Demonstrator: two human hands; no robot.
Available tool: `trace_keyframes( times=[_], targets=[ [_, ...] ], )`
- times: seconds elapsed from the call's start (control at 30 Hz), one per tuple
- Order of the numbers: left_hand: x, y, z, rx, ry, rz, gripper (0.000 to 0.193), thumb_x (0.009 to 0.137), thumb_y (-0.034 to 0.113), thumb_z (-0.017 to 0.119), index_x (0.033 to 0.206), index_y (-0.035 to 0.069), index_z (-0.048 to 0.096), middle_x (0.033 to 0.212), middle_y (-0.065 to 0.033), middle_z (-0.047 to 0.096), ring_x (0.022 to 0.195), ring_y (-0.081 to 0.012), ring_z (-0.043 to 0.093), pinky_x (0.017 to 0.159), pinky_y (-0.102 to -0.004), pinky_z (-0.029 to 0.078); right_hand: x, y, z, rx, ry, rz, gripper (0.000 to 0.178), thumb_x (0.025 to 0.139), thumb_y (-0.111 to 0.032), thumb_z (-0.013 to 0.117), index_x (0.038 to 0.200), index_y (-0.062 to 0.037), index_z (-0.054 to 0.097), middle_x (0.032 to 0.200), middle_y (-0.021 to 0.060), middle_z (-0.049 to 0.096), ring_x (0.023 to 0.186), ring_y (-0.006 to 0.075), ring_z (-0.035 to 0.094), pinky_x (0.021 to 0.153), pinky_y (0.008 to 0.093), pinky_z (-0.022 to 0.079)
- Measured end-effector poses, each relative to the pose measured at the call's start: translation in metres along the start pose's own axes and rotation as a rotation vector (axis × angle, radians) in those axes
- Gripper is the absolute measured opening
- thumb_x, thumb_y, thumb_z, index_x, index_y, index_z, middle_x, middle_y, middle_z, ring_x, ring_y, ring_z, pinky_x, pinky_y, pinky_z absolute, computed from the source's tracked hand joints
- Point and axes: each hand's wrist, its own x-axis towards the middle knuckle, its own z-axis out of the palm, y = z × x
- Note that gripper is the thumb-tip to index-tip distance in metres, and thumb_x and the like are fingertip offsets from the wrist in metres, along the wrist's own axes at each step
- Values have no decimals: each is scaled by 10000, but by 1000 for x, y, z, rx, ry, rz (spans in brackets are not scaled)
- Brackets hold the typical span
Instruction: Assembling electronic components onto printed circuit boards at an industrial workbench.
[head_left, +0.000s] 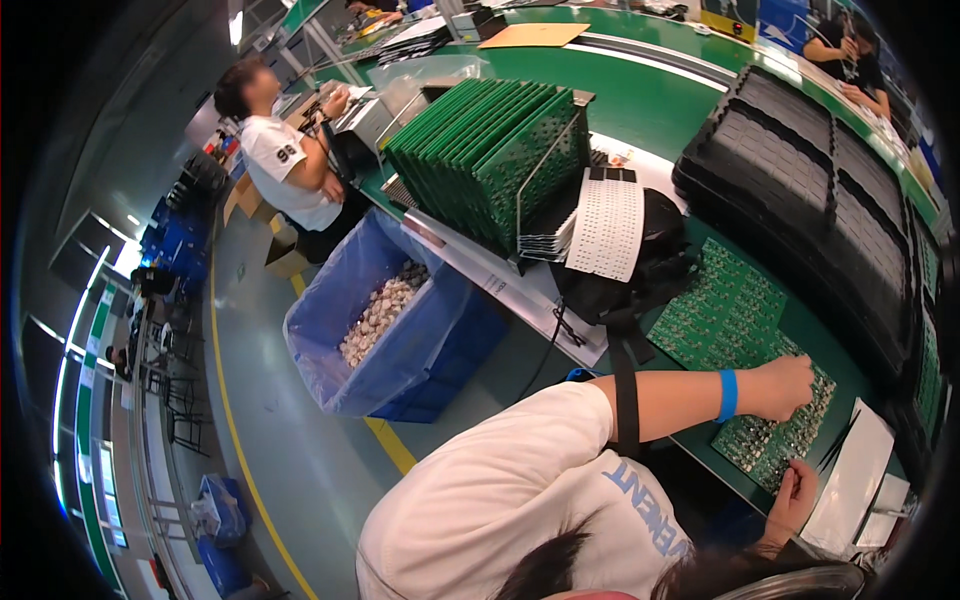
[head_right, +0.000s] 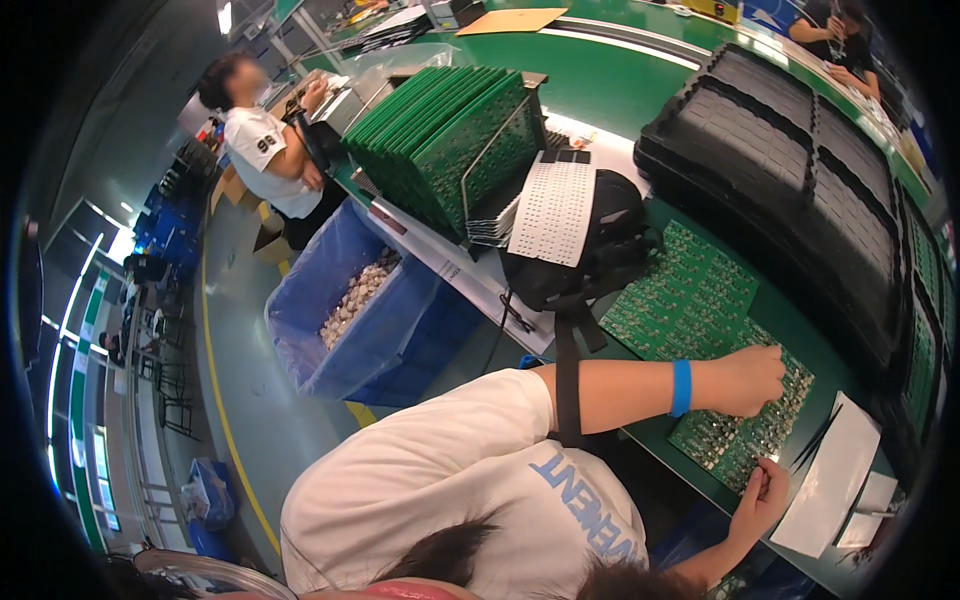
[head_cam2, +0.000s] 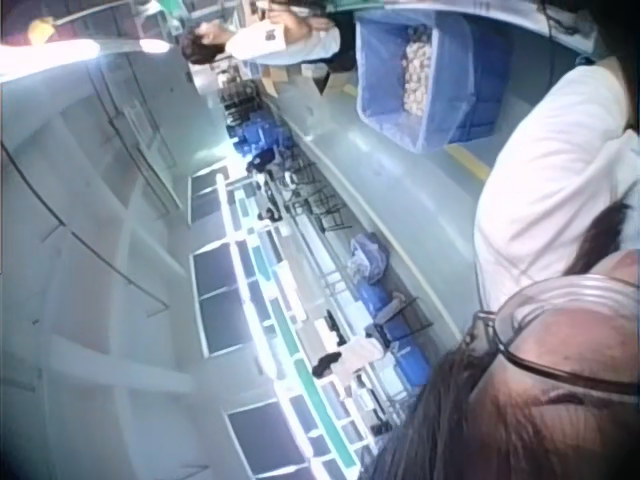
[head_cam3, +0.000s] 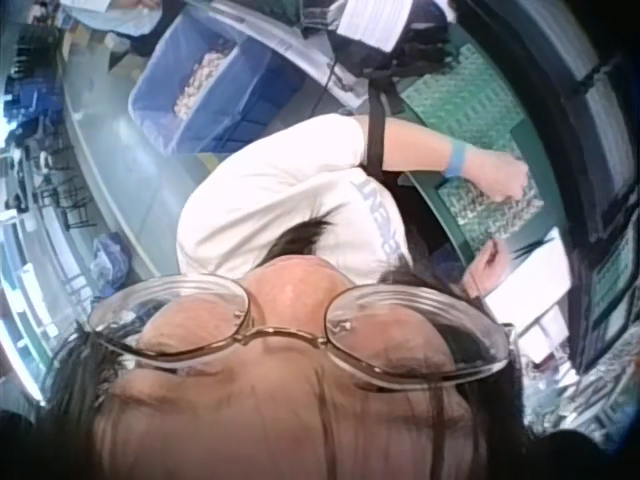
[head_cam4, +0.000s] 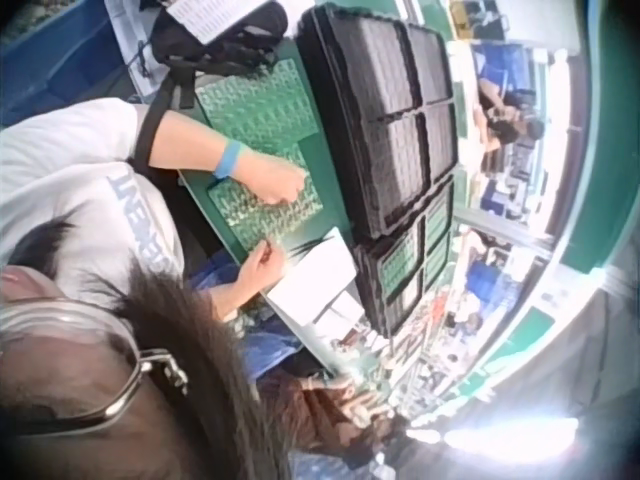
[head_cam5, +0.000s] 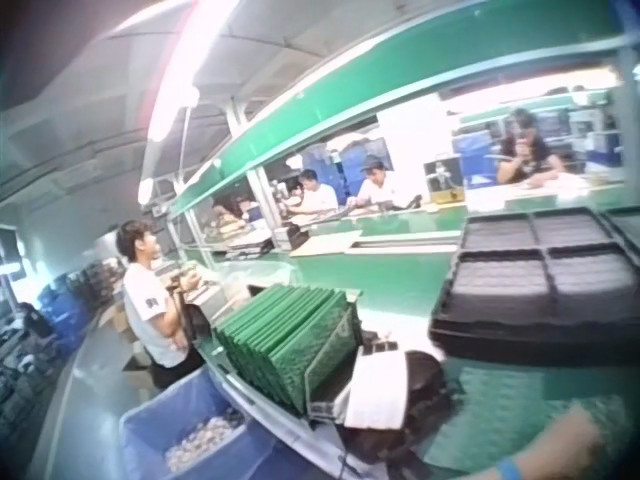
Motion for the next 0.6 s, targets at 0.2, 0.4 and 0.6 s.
trace_keyframes(
  times=[0.2, 0.4, 0.6],
  targets=[
    [-5, 15, -22, 181, -69, 12, 95, 649, 158, 642, 739, 129, 650, 824, -49, 596, 908, -247, 538, 788, -380, 412, 0, -75, 6, -102, 257, -109, 136, 910, -24, 505, 999, 13, 601, 854, 45, 571, 706, 102, 467, 607, 221, 369],
    [-5, 17, -41, 170, -72, 12, 92, 660, 127, 594, 734, 129, 648, 781, -45, 585, 864, -253, 543, 762, -391, 424, -1, -253, 38, -114, -32, -541, 216, 710, -48, 612, 914, -104, 653, 761, 16, 592, 619, 188, 543, 569, 288, 413],
    [-2, 10, -23, 89, 61, 70, 71, 715, 132, 579, 674, 117, 635, 734, -53, 576, 806, -245, 521, 708, -378, 408, -18, -253, 31, 156, -313, -1162, 90, 727, -172, 659, 800, -121, 640, 726, 63, 583, 624, 204, 567, 512, 326, 406]
  ],
)
